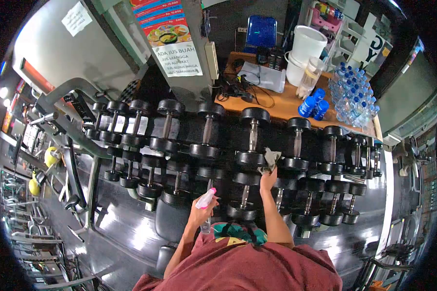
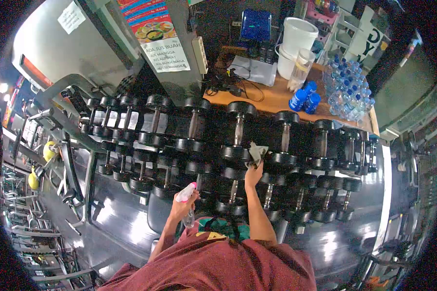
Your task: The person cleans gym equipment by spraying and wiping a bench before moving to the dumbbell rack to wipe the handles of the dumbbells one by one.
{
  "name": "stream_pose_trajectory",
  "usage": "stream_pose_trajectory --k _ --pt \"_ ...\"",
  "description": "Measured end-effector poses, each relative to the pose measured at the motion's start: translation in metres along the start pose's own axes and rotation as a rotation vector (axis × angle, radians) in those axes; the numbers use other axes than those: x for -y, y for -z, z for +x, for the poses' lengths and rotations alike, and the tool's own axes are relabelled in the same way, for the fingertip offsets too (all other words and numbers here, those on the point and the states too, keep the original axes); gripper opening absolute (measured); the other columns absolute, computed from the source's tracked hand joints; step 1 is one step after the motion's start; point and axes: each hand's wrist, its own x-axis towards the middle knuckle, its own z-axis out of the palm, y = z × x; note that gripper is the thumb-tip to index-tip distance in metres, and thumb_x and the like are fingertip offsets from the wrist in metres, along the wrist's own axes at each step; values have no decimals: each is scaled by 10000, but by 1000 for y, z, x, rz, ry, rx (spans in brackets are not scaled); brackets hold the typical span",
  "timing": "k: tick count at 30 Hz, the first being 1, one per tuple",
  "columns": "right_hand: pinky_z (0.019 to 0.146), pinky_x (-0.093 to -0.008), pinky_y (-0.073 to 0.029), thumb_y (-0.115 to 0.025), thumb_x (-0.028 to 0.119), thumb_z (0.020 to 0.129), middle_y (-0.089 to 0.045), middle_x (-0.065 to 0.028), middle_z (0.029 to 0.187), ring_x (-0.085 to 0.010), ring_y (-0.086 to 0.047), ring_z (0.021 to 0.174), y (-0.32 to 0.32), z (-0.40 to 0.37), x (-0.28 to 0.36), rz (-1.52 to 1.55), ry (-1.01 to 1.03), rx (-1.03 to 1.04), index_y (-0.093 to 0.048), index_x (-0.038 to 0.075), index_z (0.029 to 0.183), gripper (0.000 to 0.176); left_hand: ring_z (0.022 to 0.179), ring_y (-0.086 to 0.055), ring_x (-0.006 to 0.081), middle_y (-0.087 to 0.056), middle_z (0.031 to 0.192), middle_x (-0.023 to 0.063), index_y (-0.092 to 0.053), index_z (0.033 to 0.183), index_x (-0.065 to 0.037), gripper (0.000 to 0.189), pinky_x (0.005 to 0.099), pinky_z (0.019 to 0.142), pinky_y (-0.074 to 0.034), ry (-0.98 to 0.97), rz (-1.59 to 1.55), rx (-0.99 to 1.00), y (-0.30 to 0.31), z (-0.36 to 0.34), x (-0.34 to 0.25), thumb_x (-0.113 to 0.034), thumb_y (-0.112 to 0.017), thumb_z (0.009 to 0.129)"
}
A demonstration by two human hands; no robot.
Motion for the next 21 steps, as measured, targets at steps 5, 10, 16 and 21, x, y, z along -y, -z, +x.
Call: stream_pose_trajectory --k 5,10,16,21 --pt "903 -331 -416 -540 -37 826 -610 -167 1053 -288 -573 1035 -7 -19 36 14 373 -24 -564 13 1167 345 478 -526 67 -658 782 68 -619 993 -9 176 220 435 -423 0 7 8 -7 -4 10 -108 -619 848" --pt "1079 -484 -248 -592 68 775 -593 -59 1159 -270 -458 1207 -8 -18 90 -527 1092 445 -643 209 1082 342 483 -531 71 -657 783 66 -618 991 -8 178 221 439 -424 -28 -40 -23 -12 -3 11 -118 -626 852" --pt "1031 -481 -279 -516 175 834 -628 -14 1033 -246 -497 1131 -56 -10 87 -962 1410 600 -698 186 920 202 515 -541 70 -655 784 56 -619 989 -14 177 226 464 -434 -21 -49 -56 -14 -11 14 -129 -628 855" --pt "1013 -485 -276 -531 198 838 -645 -28 1000 -240 -511 1109 -82 -22 73 -1374 1481 835 -710 149 842 186 542 -542 69 -653 785 46 -621 991 -22 175 225 477 -435 -122 74 -75 -24 -10 15 -140 -622 861"
